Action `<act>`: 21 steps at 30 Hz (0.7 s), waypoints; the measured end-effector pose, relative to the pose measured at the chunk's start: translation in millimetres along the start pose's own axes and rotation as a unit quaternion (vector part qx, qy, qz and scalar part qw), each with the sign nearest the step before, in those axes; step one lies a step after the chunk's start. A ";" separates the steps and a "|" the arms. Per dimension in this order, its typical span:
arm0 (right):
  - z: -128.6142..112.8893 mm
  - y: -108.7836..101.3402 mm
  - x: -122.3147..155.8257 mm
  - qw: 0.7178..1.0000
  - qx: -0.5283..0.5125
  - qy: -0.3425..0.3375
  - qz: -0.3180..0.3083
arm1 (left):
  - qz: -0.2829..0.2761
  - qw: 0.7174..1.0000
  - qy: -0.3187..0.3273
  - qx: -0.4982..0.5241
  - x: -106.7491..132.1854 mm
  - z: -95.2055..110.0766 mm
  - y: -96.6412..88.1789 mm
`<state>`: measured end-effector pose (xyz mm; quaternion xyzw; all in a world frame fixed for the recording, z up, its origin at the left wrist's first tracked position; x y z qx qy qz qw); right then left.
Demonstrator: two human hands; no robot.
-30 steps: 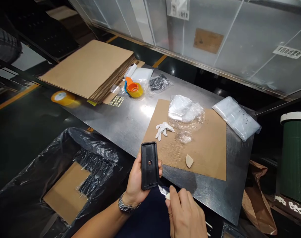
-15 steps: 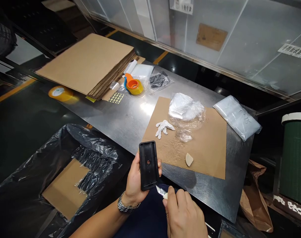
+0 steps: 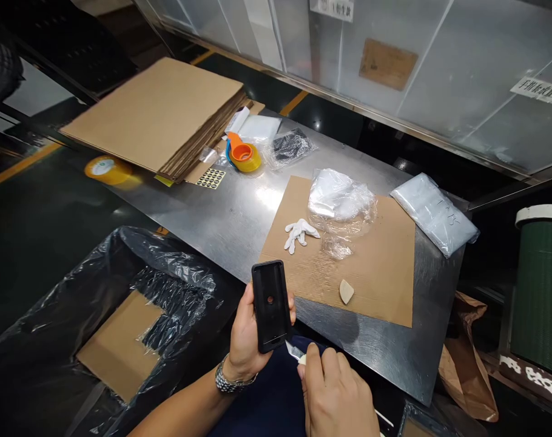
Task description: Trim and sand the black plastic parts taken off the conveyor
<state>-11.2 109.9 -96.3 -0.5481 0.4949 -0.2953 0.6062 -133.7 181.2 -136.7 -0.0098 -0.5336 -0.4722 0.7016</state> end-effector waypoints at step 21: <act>0.3 -0.1 2.7 0.999 -0.033 -0.004 -0.001 | -0.008 0.999 0.031 -0.026 5.7 -1.0 -2.6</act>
Point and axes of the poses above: each hand's wrist, its own x-axis away from the middle knuckle, its own y-axis out of the palm, z = x × y, the point moved 3 cm from there along -x, towards the middle knuckle, and after that the axes turned 14 degrees about z, right-handed, at the moved point
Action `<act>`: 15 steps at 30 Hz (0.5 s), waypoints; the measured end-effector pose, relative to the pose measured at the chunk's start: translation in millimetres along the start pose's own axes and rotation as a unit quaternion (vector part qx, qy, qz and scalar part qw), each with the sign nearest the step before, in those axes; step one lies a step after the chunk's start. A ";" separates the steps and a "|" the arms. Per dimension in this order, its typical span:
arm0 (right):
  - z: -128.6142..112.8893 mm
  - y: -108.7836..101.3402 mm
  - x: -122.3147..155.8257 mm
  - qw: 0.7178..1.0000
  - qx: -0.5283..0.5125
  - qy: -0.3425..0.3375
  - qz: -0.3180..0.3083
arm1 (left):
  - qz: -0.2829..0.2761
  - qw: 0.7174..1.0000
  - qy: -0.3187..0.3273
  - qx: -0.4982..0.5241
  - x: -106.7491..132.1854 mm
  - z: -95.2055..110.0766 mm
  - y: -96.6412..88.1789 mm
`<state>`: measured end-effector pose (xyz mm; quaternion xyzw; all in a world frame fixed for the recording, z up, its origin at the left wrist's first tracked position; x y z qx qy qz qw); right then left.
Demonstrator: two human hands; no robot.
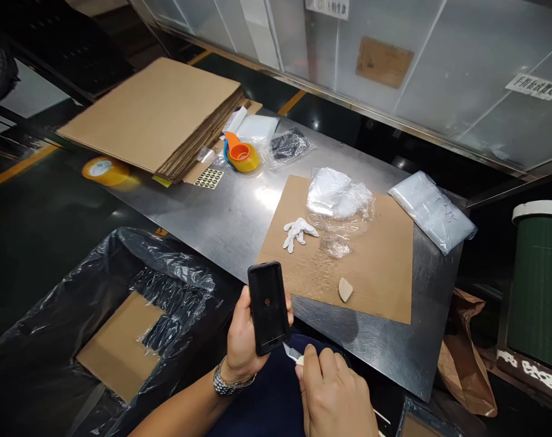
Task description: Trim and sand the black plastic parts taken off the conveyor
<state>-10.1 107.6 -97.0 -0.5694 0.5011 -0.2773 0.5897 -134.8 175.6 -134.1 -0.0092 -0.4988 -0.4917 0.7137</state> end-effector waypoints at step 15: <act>-2.8 1.2 6.1 1.000 0.014 0.007 -0.003 | 0.008 0.999 0.035 -0.013 4.2 -1.5 -2.6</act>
Point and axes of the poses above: each hand's wrist, its own x-axis away from the middle knuckle, its own y-axis out of the palm, z = x × y, the point moved 3 cm from there along -x, towards the middle knuckle, and after that the axes turned 14 degrees about z, right-handed, at the moved point
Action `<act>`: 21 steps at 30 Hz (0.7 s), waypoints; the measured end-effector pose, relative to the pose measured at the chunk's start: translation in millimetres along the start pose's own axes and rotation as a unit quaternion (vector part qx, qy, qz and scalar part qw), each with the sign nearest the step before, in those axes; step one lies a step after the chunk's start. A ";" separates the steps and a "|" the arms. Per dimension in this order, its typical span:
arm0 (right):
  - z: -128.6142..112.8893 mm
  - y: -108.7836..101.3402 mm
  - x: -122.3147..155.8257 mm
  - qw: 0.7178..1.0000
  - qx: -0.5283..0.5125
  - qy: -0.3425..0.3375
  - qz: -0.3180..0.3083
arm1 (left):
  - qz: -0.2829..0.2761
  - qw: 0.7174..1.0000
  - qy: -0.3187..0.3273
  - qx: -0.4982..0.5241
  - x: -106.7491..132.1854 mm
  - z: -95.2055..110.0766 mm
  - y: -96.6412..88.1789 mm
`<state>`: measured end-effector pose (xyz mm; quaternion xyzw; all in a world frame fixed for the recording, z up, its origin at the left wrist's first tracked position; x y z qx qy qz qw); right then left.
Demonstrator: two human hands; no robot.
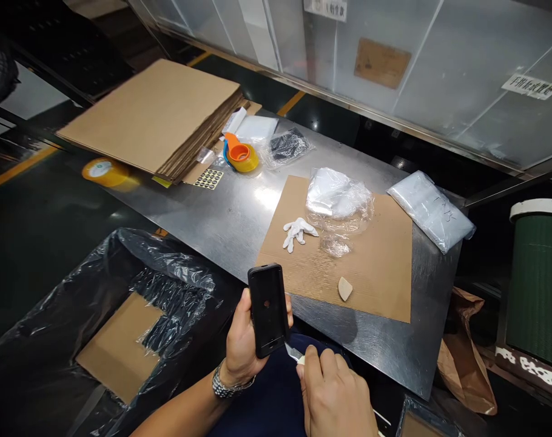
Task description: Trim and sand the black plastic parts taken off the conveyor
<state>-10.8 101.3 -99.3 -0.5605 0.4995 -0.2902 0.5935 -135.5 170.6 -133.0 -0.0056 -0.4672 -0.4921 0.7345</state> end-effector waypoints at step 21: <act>11.3 -3.7 -13.2 0.998 -0.058 0.014 -0.005 | 0.000 0.986 -0.146 -0.086 -7.6 -4.4 -3.7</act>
Point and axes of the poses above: each hand's wrist, its own x-axis away from the middle knuckle, its own y-axis out of the palm, z = x × y, the point moved 3 cm from there along -x, towards the middle knuckle, and after that the axes turned 14 degrees about z, right-handed, at the moved point
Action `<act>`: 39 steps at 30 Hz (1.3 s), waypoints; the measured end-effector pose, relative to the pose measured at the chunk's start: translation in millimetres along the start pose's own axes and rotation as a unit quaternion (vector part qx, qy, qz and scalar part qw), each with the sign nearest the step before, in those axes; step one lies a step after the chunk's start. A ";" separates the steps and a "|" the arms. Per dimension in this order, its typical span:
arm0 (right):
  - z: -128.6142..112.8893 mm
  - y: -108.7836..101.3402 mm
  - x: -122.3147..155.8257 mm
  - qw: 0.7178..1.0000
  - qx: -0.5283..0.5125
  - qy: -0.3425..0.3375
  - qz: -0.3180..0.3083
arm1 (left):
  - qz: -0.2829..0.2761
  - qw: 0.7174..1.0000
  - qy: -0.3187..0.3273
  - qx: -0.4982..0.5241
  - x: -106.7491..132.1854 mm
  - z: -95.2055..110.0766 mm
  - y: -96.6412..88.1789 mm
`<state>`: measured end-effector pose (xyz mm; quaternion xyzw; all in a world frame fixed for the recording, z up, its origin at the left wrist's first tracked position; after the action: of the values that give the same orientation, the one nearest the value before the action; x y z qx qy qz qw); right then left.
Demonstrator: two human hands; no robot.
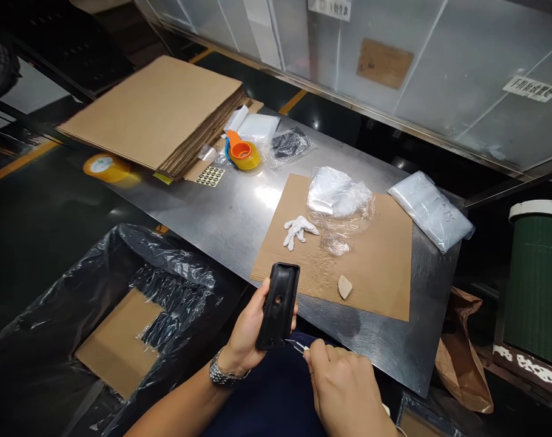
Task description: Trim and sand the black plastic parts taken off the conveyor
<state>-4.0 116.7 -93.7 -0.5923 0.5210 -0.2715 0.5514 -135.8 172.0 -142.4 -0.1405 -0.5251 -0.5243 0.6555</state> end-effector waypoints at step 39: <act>8.8 35.0 8.4 0.824 -0.411 0.303 -0.246 | 0.001 0.996 0.048 0.071 -4.7 -0.6 -3.0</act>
<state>-4.6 117.5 -130.8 -0.7602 0.5624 -0.3250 -0.0139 -137.6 172.9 -147.7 -0.0686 -0.5285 -0.4911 0.6890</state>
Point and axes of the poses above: each hand's wrist, its own x-axis away from the middle knuckle, its own y-axis out of the palm, z = x × y, the point moved 3 cm from there along -x, towards the middle knuckle, and after that the axes turned 14 degrees about z, right-handed, at the moved point
